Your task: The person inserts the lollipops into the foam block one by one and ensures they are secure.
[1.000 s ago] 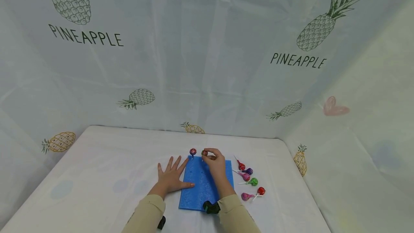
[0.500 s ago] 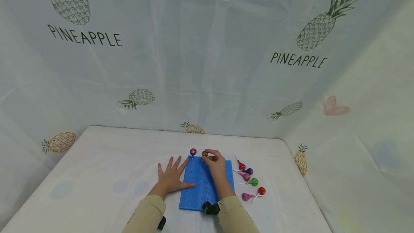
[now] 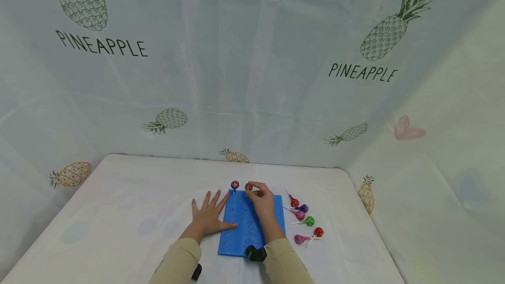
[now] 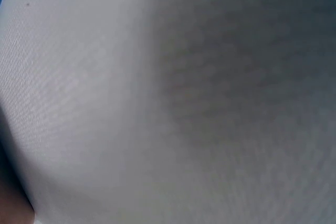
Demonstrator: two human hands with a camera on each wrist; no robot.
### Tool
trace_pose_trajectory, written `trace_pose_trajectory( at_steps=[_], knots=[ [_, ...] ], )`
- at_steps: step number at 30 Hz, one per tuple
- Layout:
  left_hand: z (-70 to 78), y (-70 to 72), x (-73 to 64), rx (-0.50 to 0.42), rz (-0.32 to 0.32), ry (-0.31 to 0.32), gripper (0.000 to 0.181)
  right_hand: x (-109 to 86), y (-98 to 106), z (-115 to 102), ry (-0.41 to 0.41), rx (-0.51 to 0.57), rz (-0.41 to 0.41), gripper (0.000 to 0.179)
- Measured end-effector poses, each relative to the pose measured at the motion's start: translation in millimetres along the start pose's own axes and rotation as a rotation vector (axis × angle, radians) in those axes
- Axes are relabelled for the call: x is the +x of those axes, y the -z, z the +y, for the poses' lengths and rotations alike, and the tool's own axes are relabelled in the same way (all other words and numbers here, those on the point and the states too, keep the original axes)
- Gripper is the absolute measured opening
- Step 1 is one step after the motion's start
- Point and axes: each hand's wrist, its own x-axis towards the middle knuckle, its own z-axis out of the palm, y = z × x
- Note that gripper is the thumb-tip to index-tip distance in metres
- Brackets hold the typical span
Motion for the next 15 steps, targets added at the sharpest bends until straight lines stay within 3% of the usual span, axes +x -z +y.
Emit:
trace_pose_trajectory(
  at_steps=[6,15],
  knots=[
    [-0.4,-1.5,1.0,-0.009,0.014,-0.004,0.115,-9.5,3.6,-25.6,0.036,-0.001,-0.027,0.025],
    [0.5,-0.4,-0.4,-0.013,0.004,0.001,0.115,-11.7,6.8,-25.4,0.065,0.025,-0.046,0.029]
  ],
)
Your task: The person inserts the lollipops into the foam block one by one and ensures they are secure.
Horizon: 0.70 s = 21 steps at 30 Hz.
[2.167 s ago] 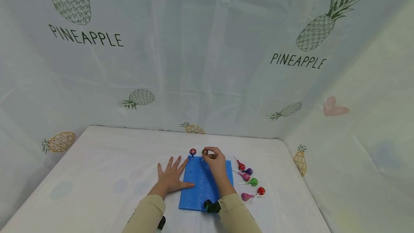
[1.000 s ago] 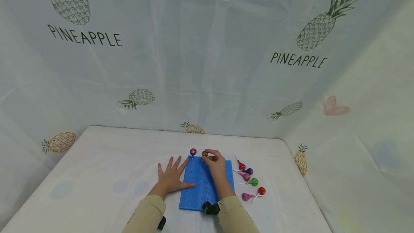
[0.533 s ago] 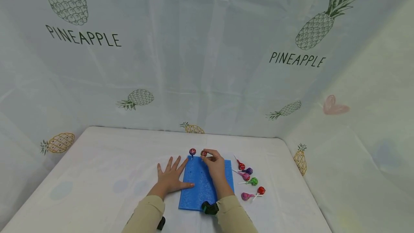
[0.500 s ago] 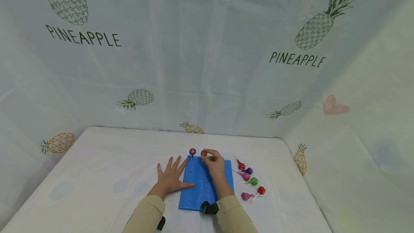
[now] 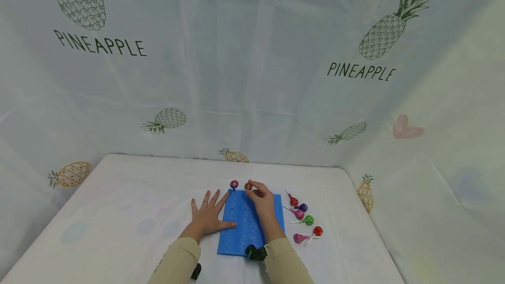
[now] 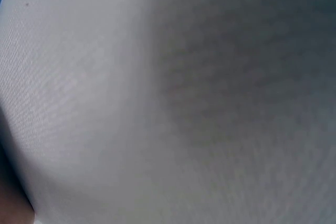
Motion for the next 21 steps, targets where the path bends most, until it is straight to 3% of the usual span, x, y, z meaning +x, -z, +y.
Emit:
trace_pose_trajectory(
  at_steps=[11,21],
  knots=[
    [2.8,6.9,-1.5,-0.013,-0.029,0.008,0.113,0.2,3.3,5.8,-0.084,0.068,0.023,0.036],
    [2.8,6.2,-2.1,-0.020,-0.009,-0.007,0.112,0.2,2.4,4.2,-0.080,0.077,0.050,0.028]
  ],
)
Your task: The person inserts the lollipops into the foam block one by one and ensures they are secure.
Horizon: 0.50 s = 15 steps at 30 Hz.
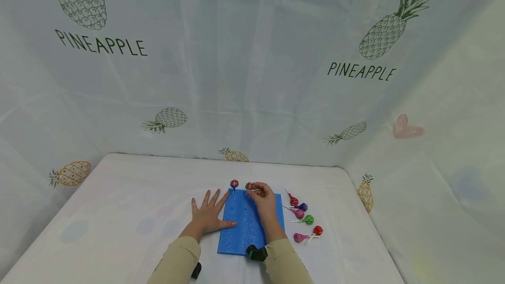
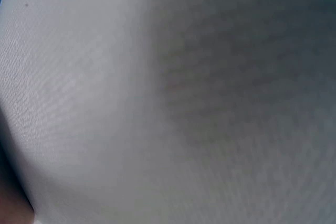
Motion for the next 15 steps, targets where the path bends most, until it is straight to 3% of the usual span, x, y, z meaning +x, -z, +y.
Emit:
trace_pose_trajectory(
  at_steps=[8,15],
  knots=[
    [-0.4,-0.2,-0.6,-0.001,0.007,-0.005,0.111,12.4,-2.2,29.8,-0.012,-0.024,0.049,0.026],
    [1.2,2.1,-2.1,-0.007,0.009,-0.001,0.110,14.3,-7.0,33.9,-0.032,-0.105,0.103,0.025]
  ],
)
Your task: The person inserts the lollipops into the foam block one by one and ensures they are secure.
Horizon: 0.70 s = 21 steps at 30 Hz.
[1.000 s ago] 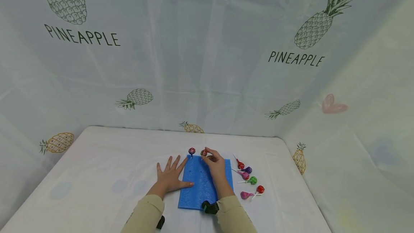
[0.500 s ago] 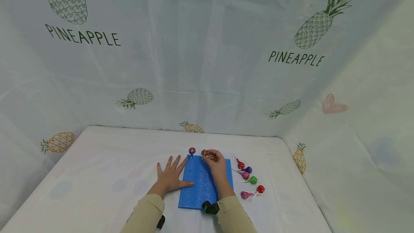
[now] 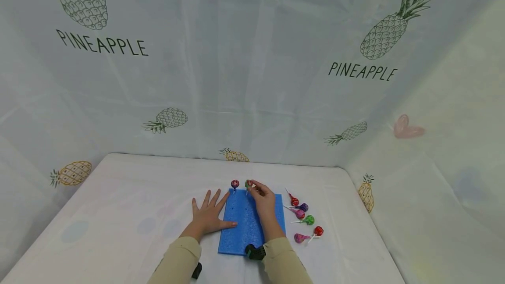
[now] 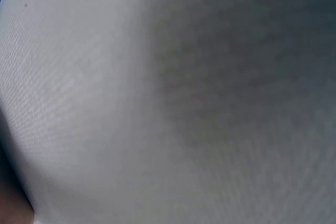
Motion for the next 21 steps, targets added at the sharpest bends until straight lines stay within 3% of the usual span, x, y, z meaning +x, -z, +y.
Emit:
trace_pose_trajectory(
  at_steps=[6,14,21],
  knots=[
    [1.7,-0.1,0.5,0.015,-0.009,0.000,0.110,-0.2,0.0,-0.8,-0.016,-0.047,0.005,0.025],
    [5.9,6.9,-3.2,0.022,-0.045,0.014,0.111,-2.6,3.4,-3.8,0.030,-0.010,-0.023,0.027],
    [8.0,12.7,-5.0,0.033,-0.031,0.002,0.108,-17.3,8.0,-35.5,0.066,-0.003,-0.061,0.029]
  ],
)
